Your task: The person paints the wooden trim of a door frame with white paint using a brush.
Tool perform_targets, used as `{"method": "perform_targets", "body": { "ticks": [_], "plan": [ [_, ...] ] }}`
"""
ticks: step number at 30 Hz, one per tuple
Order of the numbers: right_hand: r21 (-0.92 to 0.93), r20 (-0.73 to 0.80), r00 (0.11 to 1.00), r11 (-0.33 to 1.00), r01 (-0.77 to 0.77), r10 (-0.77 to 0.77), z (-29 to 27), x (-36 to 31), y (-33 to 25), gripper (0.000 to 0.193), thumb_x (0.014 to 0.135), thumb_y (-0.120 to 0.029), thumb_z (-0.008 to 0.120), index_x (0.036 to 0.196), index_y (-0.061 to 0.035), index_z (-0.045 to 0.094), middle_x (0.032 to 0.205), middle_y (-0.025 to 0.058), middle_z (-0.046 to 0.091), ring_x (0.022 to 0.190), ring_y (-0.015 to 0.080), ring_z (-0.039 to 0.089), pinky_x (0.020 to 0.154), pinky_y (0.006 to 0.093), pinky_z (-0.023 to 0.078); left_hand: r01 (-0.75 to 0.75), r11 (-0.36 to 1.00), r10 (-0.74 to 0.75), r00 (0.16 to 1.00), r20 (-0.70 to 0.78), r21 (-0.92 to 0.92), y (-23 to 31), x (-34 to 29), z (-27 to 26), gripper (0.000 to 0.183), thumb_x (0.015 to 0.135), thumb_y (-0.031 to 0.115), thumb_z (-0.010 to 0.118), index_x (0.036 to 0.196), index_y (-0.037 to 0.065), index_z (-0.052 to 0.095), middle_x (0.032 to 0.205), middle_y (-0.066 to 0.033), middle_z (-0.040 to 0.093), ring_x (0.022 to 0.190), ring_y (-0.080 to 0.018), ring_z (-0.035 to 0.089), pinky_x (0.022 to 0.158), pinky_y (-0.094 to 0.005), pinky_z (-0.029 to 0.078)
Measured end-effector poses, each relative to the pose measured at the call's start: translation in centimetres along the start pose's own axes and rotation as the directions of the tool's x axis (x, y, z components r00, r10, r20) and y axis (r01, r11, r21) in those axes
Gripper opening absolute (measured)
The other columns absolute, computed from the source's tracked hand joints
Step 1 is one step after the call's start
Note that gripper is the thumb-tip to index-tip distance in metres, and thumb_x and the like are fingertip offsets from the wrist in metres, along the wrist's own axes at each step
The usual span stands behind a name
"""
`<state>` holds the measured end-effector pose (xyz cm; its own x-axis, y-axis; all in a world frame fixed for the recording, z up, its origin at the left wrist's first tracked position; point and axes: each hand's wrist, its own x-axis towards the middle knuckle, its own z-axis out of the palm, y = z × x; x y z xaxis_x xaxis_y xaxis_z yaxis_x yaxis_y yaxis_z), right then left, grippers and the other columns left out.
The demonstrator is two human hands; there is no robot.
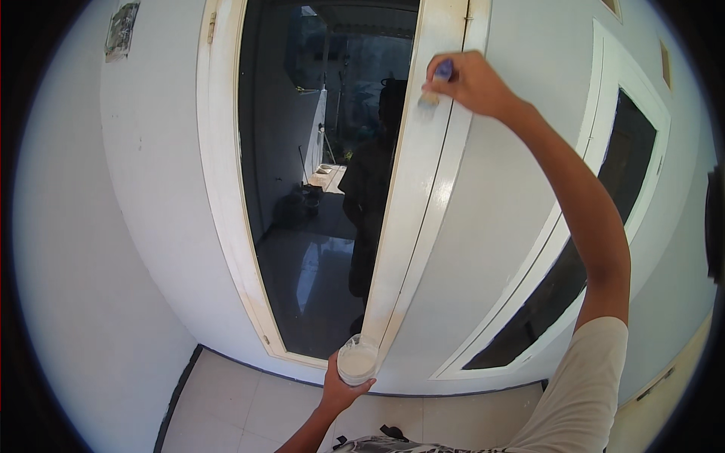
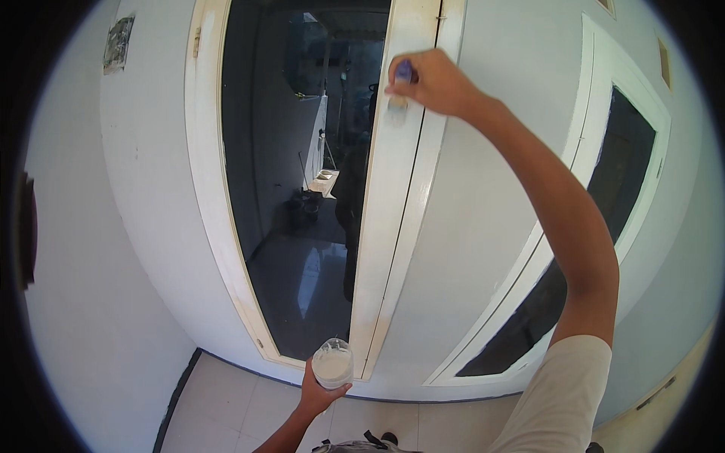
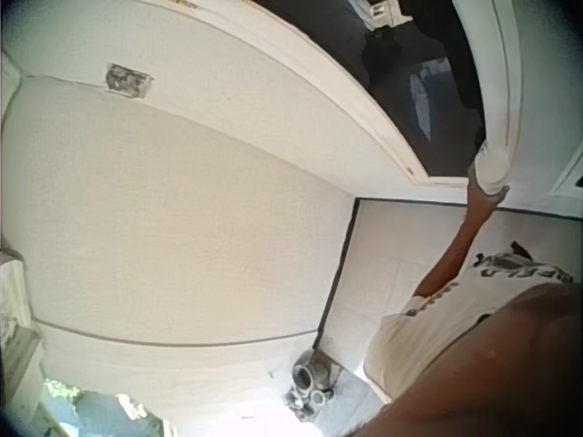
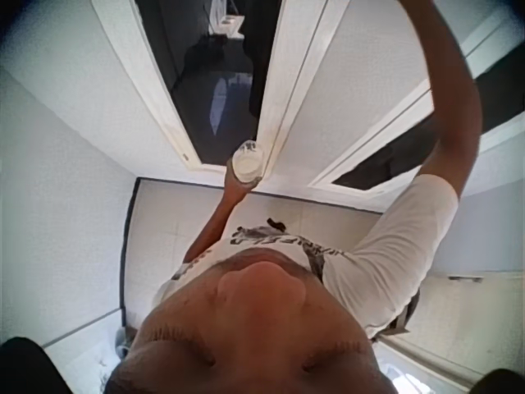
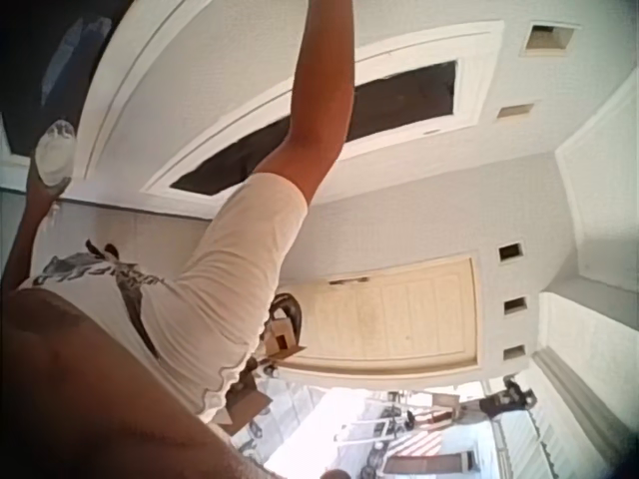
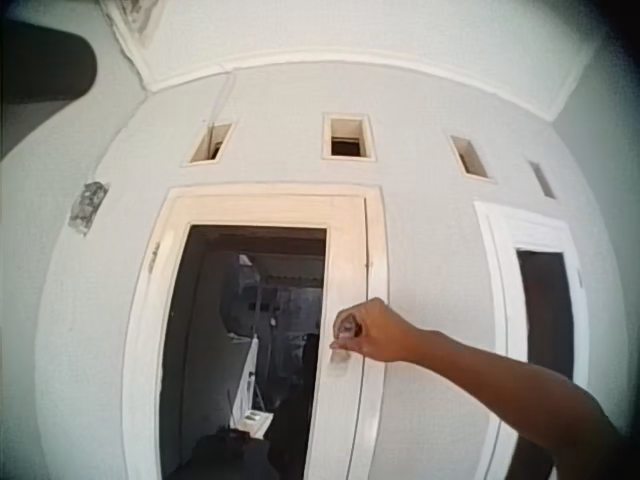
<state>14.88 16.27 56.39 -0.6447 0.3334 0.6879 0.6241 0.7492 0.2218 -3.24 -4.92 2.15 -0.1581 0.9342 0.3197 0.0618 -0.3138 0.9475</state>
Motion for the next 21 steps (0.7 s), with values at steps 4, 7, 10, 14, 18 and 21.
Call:
{"method": "perform_targets", "body": {
  "ticks": [4, 7, 10, 14, 18, 21],
  "plan": [
    [-0.305, -0.38, 0.877, 0.935, 0.18, -0.293, -1.9, 2.3, 0.6, 0.017, 0.091, -0.022, 0.076, 0.089, -0.006, 0.072, 0.087, 0.005, 0.071, 0.069, 0.0179, 0.064, 0.064, 0.0272, 0.053, -0.014, 1.0, 0.014, 1.0, -0.003, -0.007, -0.1, -0.5, -0.1, 0.094, 0.067, 0.019, 0.093, 0.139, -0.001, 0.036, 0.128, -0.0189, 0.057, 0.121, -0.0263, 0.058, 0.103, -0.0388, 0.046],
    [-0.493, -0.455, 0.751, 0.838, 0.235, -0.479, -1.5, 1.7, 1.0, 0.007, 0.088, -0.012, 0.076, 0.092, -0.0075, 0.073, 0.093, 0.0021, 0.073, 0.081, 0.0212, 0.069, 0.069, 0.0309, 0.057, -0.001, 1.0, 0.001, 1.0, 0.002, 0.017, 0.7, -0.8, -0.2, 0.093, 0.067, 0.018, 0.093, 0.138, -0.001, 0.036, 0.129, -0.0188, 0.057, 0.121, -0.0261, 0.058, 0.103, -0.0388, 0.046],
    [-0.636, -0.189, 0.753, 0.662, 0.395, -0.631, 2.8, -0.7, 1.0, 0.019, 0.076, -0.002, 0.077, 0.093, -0.0075, 0.069, 0.094, 0.0066, 0.067, 0.094, 0.0234, 0.066, 0.078, 0.0332, 0.057, -0.001, 1.0, 0.001, 1.0, -0.003, 0.026, 0.7, -1.2, -0.9, 0.094, 0.067, 0.019, 0.093, 0.139, -0.001, 0.036, 0.129, -0.0186, 0.057, 0.121, -0.026, 0.058, 0.103, -0.039, 0.046],
    [-0.413, -0.059, 0.824, 0.765, 0.494, -0.563, 8.8, -8.3, -3.1, 0.016, 0.073, 0.002, 0.072, 0.085, -0.0064, 0.065, 0.086, 0.0081, 0.062, 0.084, 0.0227, 0.063, 0.071, 0.0323, 0.055, 0.013, 0.999, -0.012, 1.0, -0.008, 0.03, 0.7, -1.7, -1.5, 0.097, 0.066, 0.02, 0.094, 0.14, -0.002, 0.034, 0.13, -0.0185, 0.056, 0.122, -0.0262, 0.056, 0.104, -0.0393, 0.045],
    [0.044, -0.131, 0.947, 0.953, 0.3, -0.292, 12.0, -16.8, -7.8, 0.015, 0.08, -0.004, 0.08, 0.084, -0.0062, 0.066, 0.083, 0.0076, 0.064, 0.076, 0.0223, 0.065, 0.062, 0.0313, 0.053, 0.002, 0.999, -0.004, 0.999, 0.041, 0.044, -0.5, -2.5, -1.9, 0.098, 0.066, 0.019, 0.093, 0.141, -0.001, 0.034, 0.131, -0.0185, 0.054, 0.124, -0.0264, 0.055, 0.105, -0.0395, 0.045],
    [0.464, -0.253, 0.951, 0.885, -0.043, 0.179, 12.8, -23.0, -11.2, 0.013, 0.083, -0.002, 0.079, 0.089, -0.0029, 0.067, 0.087, 0.0098, 0.067, 0.077, 0.0199, 0.066, 0.065, 0.028, 0.053, 0.025, 0.999, -0.029, 0.997, 0.073, 0.044, -0.2, -3.8, -2.7, 0.098, 0.067, 0.02, 0.093, 0.142, -0.001, 0.035, 0.132, -0.0184, 0.054, 0.124, -0.0273, 0.055, 0.106, -0.0396, 0.044]
  ]
}}
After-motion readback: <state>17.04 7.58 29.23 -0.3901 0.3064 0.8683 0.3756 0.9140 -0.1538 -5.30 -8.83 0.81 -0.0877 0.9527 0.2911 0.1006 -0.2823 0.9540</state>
